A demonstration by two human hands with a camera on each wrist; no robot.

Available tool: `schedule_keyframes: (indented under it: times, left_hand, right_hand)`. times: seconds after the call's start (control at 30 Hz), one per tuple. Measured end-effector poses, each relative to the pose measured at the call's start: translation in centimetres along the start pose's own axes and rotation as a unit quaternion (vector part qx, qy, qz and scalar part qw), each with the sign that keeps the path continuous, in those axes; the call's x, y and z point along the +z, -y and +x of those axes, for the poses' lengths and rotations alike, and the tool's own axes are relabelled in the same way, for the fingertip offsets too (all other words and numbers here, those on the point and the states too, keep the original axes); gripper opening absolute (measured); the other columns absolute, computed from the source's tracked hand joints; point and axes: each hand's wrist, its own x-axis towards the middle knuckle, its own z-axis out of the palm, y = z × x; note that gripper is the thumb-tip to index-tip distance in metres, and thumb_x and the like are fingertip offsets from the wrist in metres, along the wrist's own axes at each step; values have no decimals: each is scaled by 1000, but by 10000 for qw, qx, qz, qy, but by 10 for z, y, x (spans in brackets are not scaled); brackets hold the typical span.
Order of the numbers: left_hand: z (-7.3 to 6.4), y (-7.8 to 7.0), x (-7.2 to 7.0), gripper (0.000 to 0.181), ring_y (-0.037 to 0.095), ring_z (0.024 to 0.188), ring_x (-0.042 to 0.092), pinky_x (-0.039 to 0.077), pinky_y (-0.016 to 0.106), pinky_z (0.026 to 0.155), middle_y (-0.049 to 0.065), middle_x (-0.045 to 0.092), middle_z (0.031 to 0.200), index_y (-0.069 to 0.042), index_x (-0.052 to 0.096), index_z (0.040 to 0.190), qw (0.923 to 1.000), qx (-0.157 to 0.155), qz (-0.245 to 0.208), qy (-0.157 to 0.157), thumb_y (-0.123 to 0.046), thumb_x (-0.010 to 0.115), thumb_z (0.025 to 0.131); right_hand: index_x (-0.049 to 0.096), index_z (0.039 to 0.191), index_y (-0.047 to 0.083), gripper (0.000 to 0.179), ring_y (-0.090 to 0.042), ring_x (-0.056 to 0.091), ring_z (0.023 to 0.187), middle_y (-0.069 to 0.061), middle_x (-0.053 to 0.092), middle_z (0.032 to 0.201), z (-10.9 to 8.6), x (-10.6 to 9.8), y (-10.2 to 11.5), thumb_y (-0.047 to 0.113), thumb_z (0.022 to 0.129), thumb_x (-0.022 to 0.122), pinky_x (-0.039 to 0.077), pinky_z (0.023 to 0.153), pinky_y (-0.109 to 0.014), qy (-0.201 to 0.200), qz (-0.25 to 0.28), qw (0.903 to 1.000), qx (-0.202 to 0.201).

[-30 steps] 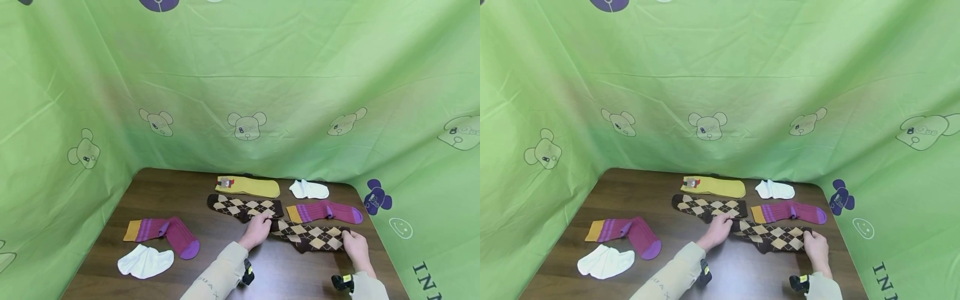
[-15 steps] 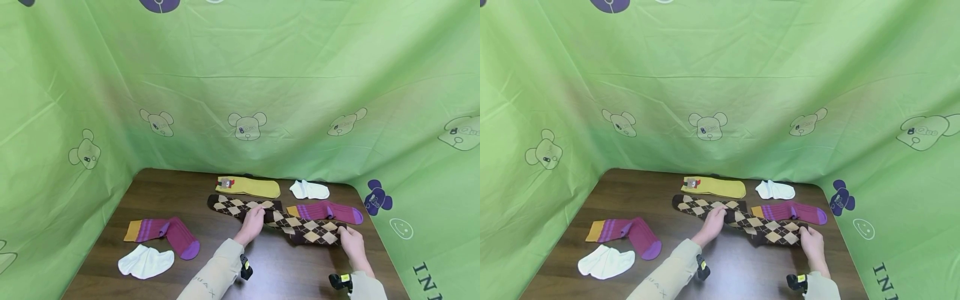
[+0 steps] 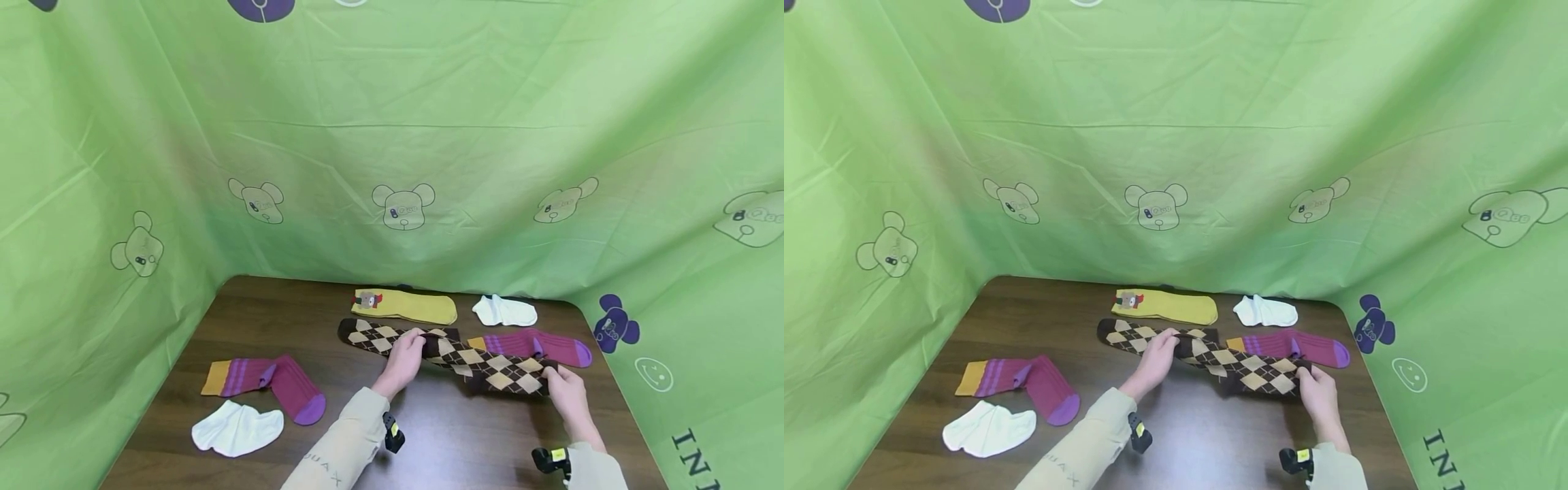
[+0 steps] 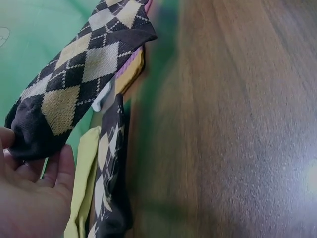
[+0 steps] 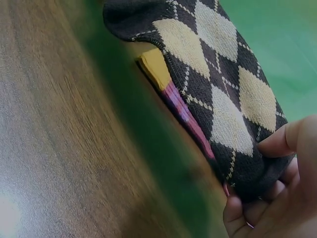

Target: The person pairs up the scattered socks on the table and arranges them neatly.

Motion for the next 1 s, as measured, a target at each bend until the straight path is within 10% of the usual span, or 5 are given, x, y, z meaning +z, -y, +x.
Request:
schedule_keyframes:
  times: [1.0]
  left_hand:
    - [6,15,-40,17,15,63,47,41,33,67,-2,47,67,-9,69,99,9983,-60,-392,-427,-15,54,103]
  right_hand:
    - [60,121,-16,32,-10,64,75,-19,74,98,-3,26,24,8,100,54,50,66,-22,754,486,9950,-449]
